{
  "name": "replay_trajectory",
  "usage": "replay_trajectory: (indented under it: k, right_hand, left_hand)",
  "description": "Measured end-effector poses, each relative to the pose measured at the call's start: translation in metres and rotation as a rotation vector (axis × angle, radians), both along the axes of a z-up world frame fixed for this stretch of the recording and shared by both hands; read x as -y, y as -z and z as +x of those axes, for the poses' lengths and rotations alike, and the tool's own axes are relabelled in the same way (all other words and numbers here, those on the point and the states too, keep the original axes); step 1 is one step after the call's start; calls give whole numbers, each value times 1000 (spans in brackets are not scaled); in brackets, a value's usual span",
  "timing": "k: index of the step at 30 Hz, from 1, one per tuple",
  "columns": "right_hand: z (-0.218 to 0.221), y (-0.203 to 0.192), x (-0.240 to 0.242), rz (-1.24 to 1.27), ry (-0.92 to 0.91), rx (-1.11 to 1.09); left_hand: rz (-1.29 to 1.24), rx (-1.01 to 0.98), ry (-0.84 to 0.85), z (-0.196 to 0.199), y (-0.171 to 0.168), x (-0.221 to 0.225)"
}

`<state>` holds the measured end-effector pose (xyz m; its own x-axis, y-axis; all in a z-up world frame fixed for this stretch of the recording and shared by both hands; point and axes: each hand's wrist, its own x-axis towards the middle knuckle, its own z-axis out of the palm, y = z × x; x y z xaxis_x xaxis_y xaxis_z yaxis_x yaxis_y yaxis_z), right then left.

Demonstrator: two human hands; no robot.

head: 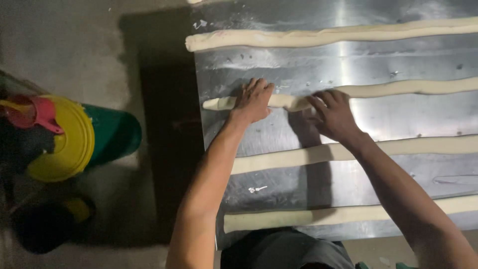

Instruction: The person is preparing long strips of bread dough, folding and cutting them on a metal table in a bakery.

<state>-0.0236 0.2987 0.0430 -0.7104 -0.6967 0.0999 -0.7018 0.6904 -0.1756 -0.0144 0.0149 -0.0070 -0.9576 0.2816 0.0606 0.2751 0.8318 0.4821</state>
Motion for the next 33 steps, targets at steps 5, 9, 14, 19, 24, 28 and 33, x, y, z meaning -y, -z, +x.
replay_trajectory:
  k: [5, 9, 14, 19, 24, 28, 33]
  right_hand:
    - [-55, 58, 29, 114, -233, 137]
    - [-54, 43, 30, 55, 2, 179]
    - [-49, 29, 37, -101, -179, -15]
    - [-47, 65, 26, -85, -138, 138]
    - [-36, 37, 40, -168, -171, 15]
    - [-35, 59, 56, -60, -192, -12]
    - [-35, 51, 105, -42, -227, 56]
  left_hand:
    - [-13, 73, 32, -11, 25, -10]
    - [136, 103, -75, -6, 32, -1]
    - [52, 44, -66, -3, -24, -17]
    - [-5, -34, -34, -1, 23, -38]
    - [-38, -200, -119, 48, -21, -8]
    - [-87, -261, -420, 90, -12, 48]
    - [-84, -61, -461, 100, 16, 91]
